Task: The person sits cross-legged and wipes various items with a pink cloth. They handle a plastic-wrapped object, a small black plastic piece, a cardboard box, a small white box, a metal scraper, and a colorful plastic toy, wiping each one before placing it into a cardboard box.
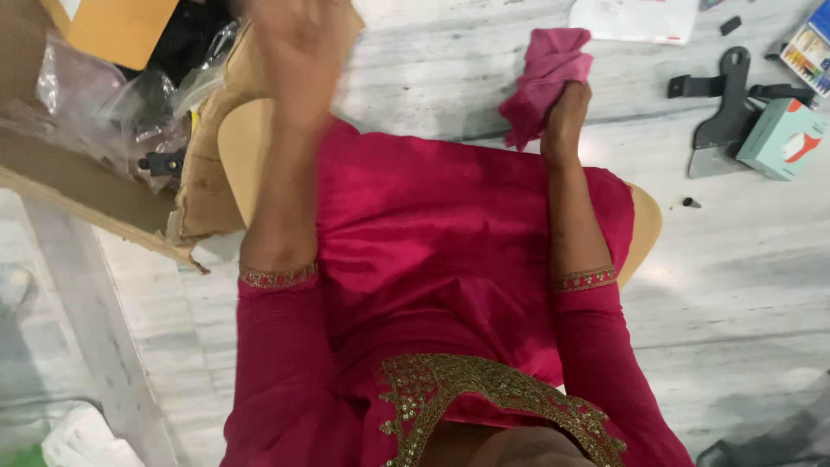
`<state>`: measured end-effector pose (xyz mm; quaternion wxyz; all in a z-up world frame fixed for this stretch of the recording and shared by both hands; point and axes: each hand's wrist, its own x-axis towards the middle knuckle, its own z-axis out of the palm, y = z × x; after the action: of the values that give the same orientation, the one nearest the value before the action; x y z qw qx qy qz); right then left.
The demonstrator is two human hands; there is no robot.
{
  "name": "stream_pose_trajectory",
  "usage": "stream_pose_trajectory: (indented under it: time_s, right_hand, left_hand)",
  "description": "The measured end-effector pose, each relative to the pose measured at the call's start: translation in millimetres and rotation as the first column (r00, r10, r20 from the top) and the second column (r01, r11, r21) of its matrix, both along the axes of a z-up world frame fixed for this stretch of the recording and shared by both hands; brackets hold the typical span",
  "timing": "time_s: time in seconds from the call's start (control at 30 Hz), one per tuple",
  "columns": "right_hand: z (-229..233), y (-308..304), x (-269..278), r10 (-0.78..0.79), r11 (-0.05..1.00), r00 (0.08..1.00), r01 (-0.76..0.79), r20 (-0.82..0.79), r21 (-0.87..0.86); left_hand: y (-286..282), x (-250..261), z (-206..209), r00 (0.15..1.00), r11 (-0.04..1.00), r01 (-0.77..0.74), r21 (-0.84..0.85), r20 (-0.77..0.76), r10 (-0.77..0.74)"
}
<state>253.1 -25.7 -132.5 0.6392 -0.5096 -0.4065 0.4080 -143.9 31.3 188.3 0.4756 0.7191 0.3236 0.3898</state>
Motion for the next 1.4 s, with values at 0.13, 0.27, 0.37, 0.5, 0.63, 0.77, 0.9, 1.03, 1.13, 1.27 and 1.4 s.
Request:
stream_pose_trajectory:
  time_s: [0.13, 0.27, 0.37, 0.5, 0.63, 0.77, 0.9, 1.03, 1.13, 1.27, 1.4]
  right_hand:
    - [4.3, 2.3, -7.0, -0.029, 0.998, 1.0, 0.029, -0.005, -0.055]
    - [-13.7, 15.2, -7.7, -0.152, 0.964, 0.982, 0.122, -0.111, -0.236]
    - [-12.4, 10.0, -5.3, -0.16, 0.954, 0.985, 0.139, -0.058, -0.265]
    - [15.2, 6.3, -17.1, -0.121, 0.97, 0.985, 0.09, -0.126, -0.226]
    - [40.1, 2.5, -24.5, -0.096, 0.982, 0.985, 0.07, -0.145, -0.173]
    - [58.4, -4.7, -24.7, -0.04, 0.995, 0.987, 0.026, -0.154, -0.092]
    - [75.4, -11.0, -17.3, -0.18, 0.977, 0.88, 0.109, -0.439, -0.183]
    - [85.0, -16.6, -2.2, 0.009, 0.999, 0.848, 0.01, -0.53, 0.033]
    - [83.8, -10.6, 8.3, -0.05, 0.999, 0.695, 0.047, -0.718, -0.024]
    - [76.1, -1.6, 10.5, -0.294, 0.956, 0.444, 0.112, -0.846, -0.273]
    - [60.6, 0.4, -4.1, 0.202, 0.876, 0.662, 0.207, 0.722, -0.435]
  left_hand:
    - [-65.8, 110.6, 26.7, 0.571, 0.613, 0.787, -0.071, 0.461, -0.679]
    - [-136.4, 215.1, 43.8, -0.149, 0.066, 0.965, 0.254, 0.736, -0.66]
    - [-179.7, 271.0, 37.4, -0.382, -0.073, 0.913, 0.402, 0.775, -0.503]
    - [-236.6, 306.4, 19.2, -0.406, -0.046, 0.907, 0.419, 0.839, -0.362]
    - [-254.4, 327.3, 2.8, -0.383, -0.115, 0.923, 0.366, 0.863, -0.329]
    - [-249.3, 335.4, -2.2, -0.371, -0.144, 0.929, 0.342, 0.86, -0.35]
    - [-251.4, 353.5, -5.2, -0.383, -0.119, 0.923, 0.366, 0.842, -0.38]
    - [-270.3, 415.7, -37.3, -0.162, 0.038, 0.967, 0.254, 0.72, -0.675]
    - [-256.7, 516.7, -103.0, 0.153, 0.253, 0.939, 0.232, 0.378, -0.913]
    - [-183.5, 637.9, -208.5, 0.527, 0.478, 0.838, 0.263, -0.616, -0.586]
    - [-145.2, 664.1, -258.2, 0.571, 0.545, 0.759, 0.357, -0.767, -0.293]
